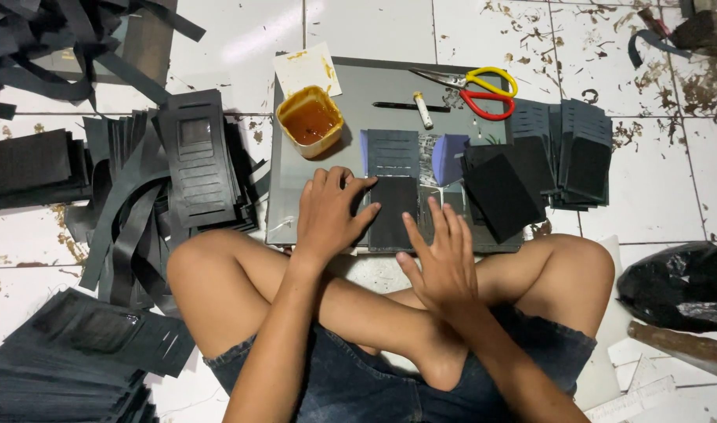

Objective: The person sits cross-legged on the floor with a board on their lap, dips a small applicator stick into a container of amber glue, spreads glue onto a plastic-framed panel, then lays a black fabric piece over it and presses it down flat with both hands, setting finished pieces aside with a stack of similar panels nearby.

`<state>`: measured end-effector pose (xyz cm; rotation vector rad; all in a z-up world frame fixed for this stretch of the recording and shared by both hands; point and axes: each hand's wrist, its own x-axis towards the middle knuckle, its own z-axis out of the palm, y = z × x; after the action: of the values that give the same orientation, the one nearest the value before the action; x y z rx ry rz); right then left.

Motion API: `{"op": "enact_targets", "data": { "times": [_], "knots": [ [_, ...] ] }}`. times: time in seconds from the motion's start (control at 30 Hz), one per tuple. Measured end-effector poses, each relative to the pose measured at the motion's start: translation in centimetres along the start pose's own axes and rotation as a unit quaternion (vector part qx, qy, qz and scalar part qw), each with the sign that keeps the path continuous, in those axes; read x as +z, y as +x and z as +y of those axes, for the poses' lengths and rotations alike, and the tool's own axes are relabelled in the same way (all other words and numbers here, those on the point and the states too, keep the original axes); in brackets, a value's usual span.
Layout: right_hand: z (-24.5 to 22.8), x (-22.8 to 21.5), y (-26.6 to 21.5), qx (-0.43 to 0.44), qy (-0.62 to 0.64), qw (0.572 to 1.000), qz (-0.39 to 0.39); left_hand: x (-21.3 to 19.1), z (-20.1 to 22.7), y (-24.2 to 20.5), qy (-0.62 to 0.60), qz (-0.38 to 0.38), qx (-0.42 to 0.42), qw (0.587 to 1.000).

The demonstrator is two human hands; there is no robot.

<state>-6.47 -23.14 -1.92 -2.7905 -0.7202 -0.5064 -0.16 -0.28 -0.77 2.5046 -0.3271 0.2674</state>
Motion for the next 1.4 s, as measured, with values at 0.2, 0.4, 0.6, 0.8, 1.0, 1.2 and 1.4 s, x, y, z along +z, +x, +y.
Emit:
{"op": "enact_targets", "data": {
  "times": [0.2,0.4,0.6,0.8,1.0,1.2,1.4],
  "knots": [
    [-0.8,0.4,0.4,0.052,-0.074,0.996,0.006,0.1,-0.2,0.0,0.003,0.003,0.0,1.0],
    [-1.4,1.3,1.3,0.077,-0.036,0.995,-0.042,0.1,0.0,-0.1,0.0,-0.001,-0.007,1.0],
    [-1.7,1.2,1.9,0.103,-0.062,0.992,-0.037,0.3,-0.3,-0.2,-0.006,0.01,-0.006,1.0],
    [-0.9,1.7,2.8,0.108,-0.01,0.993,-0.05,0.5,-0.3,-0.1,0.001,0.018,-0.003,1.0],
    [-0.8,0.2,1.8,0.106,0.057,0.992,0.026,0.3,-0.1,-0.2,-0.01,0.011,-0.009,1.0],
    [-1.4,-1.1,-0.9,0.085,0.031,0.996,0.021,0.2,-0.2,-0.2,-0.018,0.008,-0.008,1.0],
    [-1.2,-1.1,-3.4,0.102,-0.078,0.991,-0.025,0.0,0.3,-0.3,-0.015,0.007,-0.011,1.0]
  ]
}}
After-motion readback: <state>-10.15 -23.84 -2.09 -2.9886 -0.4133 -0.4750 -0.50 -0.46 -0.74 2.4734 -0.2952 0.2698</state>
